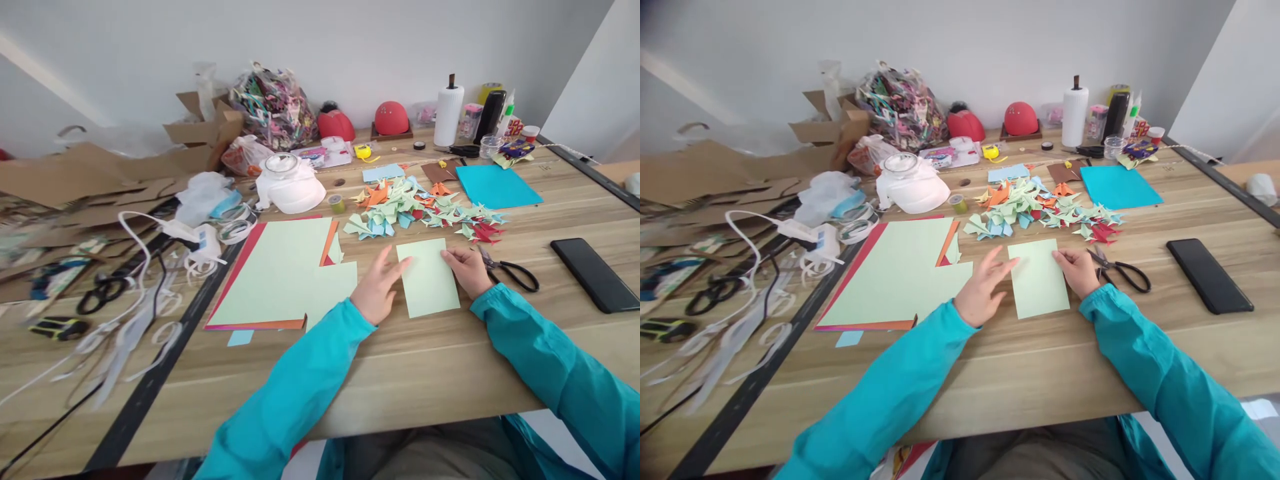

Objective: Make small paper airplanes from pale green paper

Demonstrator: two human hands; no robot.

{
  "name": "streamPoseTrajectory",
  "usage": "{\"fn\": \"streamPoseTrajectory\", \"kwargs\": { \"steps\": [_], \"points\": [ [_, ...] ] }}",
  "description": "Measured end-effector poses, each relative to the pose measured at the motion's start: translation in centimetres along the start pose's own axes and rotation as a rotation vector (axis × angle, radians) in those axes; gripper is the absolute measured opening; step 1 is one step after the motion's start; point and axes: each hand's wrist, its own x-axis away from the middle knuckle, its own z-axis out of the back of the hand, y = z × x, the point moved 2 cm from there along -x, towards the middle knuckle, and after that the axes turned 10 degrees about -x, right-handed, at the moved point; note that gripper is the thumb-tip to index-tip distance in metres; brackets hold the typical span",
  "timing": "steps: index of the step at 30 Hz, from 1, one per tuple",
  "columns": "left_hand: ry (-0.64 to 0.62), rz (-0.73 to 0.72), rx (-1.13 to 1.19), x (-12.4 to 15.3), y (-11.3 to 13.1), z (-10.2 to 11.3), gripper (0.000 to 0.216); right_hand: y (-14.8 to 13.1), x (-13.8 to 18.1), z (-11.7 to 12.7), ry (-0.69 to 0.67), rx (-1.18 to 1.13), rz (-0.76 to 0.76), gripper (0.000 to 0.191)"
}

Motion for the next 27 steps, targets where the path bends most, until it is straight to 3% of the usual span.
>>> {"fn": "streamPoseTrajectory", "kwargs": {
  "steps": [4,8,17,20,23,25,27],
  "points": [
    [0.232,-0.088,-0.087,-0.9,0.8,-2.1,0.038,0.3,-0.5,-0.6,-0.016,-0.018,-0.058,0.041],
    [0.382,-0.093,-0.221,-0.2,0.3,-2.6,0.023,0.0,-0.2,-0.7,-0.041,0.020,-0.053,0.044],
    [0.451,-0.101,-0.197,0.4,0.5,-2.5,0.020,-0.5,0.9,-0.6,-0.235,0.061,-0.007,0.038],
    [0.443,-0.138,-0.194,0.5,0.5,-2.3,0.021,-0.5,0.8,-0.4,-0.239,0.165,0.085,0.029],
    [0.440,-0.197,-0.248,0.5,0.7,-2.2,0.023,-1.7,1.4,-0.5,-0.224,0.315,0.301,0.025],
    [0.433,-0.198,-0.307,0.6,0.7,-2.2,0.024,-2.6,2.3,-1.2,-0.342,0.463,0.488,0.025],
    [0.423,-0.182,-0.359,0.6,0.8,-2.2,0.023,-3.0,3.2,-2.0,-0.504,0.563,0.621,0.039]
  ]
}}
